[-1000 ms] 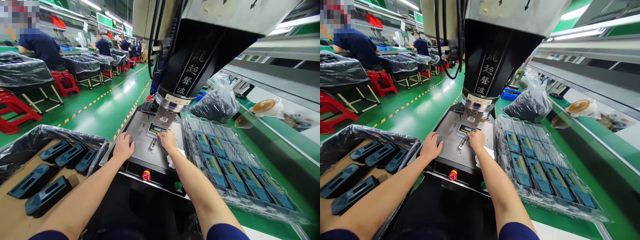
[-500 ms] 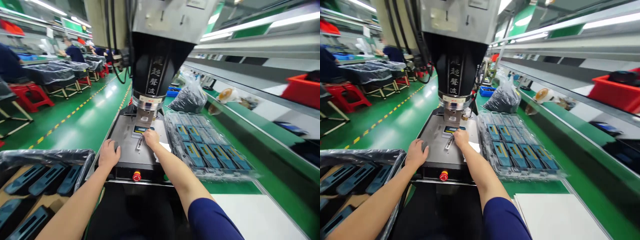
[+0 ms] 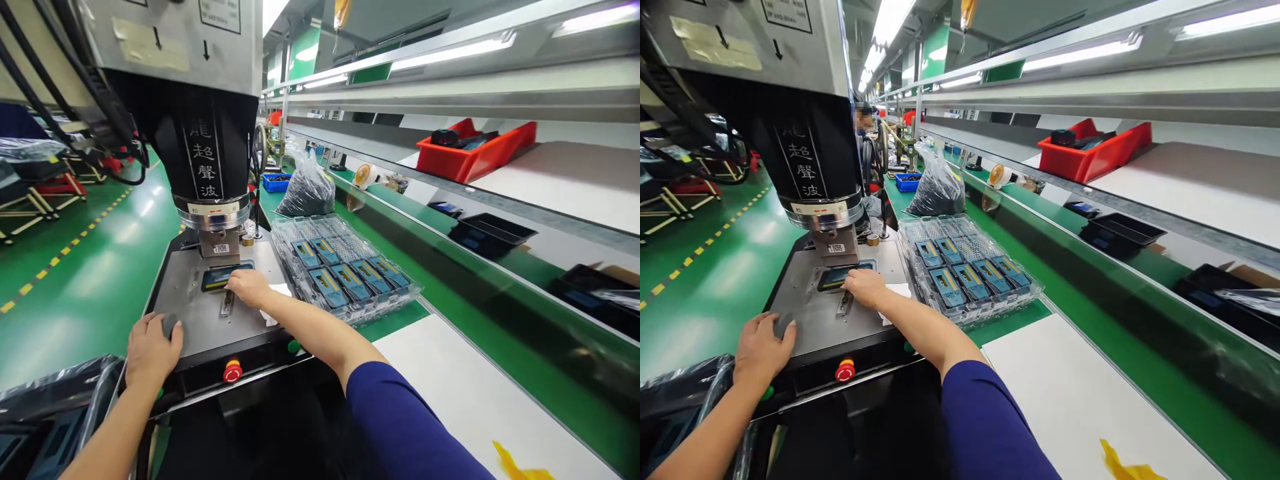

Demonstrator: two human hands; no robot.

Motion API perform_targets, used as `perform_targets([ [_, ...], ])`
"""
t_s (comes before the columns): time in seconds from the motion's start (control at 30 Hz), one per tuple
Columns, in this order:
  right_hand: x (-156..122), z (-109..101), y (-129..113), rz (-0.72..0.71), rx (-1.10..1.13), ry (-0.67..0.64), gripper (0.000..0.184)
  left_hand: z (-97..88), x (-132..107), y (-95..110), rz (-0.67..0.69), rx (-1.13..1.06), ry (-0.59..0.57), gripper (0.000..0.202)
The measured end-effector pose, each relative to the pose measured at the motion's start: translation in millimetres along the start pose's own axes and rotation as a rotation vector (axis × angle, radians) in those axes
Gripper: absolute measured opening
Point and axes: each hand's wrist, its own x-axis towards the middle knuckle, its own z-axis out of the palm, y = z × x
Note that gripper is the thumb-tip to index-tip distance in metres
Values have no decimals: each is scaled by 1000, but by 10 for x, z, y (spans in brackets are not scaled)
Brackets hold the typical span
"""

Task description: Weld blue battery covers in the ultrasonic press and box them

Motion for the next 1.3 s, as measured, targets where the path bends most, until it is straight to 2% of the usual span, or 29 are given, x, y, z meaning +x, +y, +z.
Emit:
perform_targets([
  [0.07,-184,-122,-125,-45,18,9,33,-10,5,-4,4,-26,19,50],
  [0.17,-572,-333,-349,-79,139,72,30,-46,-12,-18,64,-122,115,51],
  [0.23,-871,-448,-486,-68,293,124,27,-98,-72,-3,102,-214,175,51],
  [0.3,-1155,-494,-587,-28,501,125,24,-182,-195,61,62,-325,166,49],
  [0.37,-1393,-445,-642,84,744,32,24,-296,-386,188,-45,-524,31,47],
  [0.47,-1645,-234,-684,391,1097,-207,28,-515,-735,471,-167,-883,-395,52],
  [0.57,-1791,4,-754,613,1386,-372,38,-700,-1021,752,-256,-959,-787,51],
  [0.63,-1840,134,-806,645,1534,-431,44,-740,-1139,850,-407,-955,-836,48],
  [0.7,-1864,250,-837,626,1617,-474,46,-725,-1224,854,-564,-956,-791,48],
  [0.8,-1899,404,-865,578,1658,-496,44,-711,-1337,778,-803,-1059,-740,50],
  [0.9,-1960,496,-909,546,1622,-481,43,-755,-1430,739,-949,-1123,-717,54],
  [1.03,-2007,516,-948,464,1446,-474,34,-800,-1505,760,-961,-1103,-756,55],
  [1.17,-2013,501,-939,403,1243,-409,25,-783,-1539,776,-939,-1041,-783,49],
  [1.3,-2031,493,-936,353,1171,-367,21,-768,-1550,770,-938,-1021,-784,46],
])
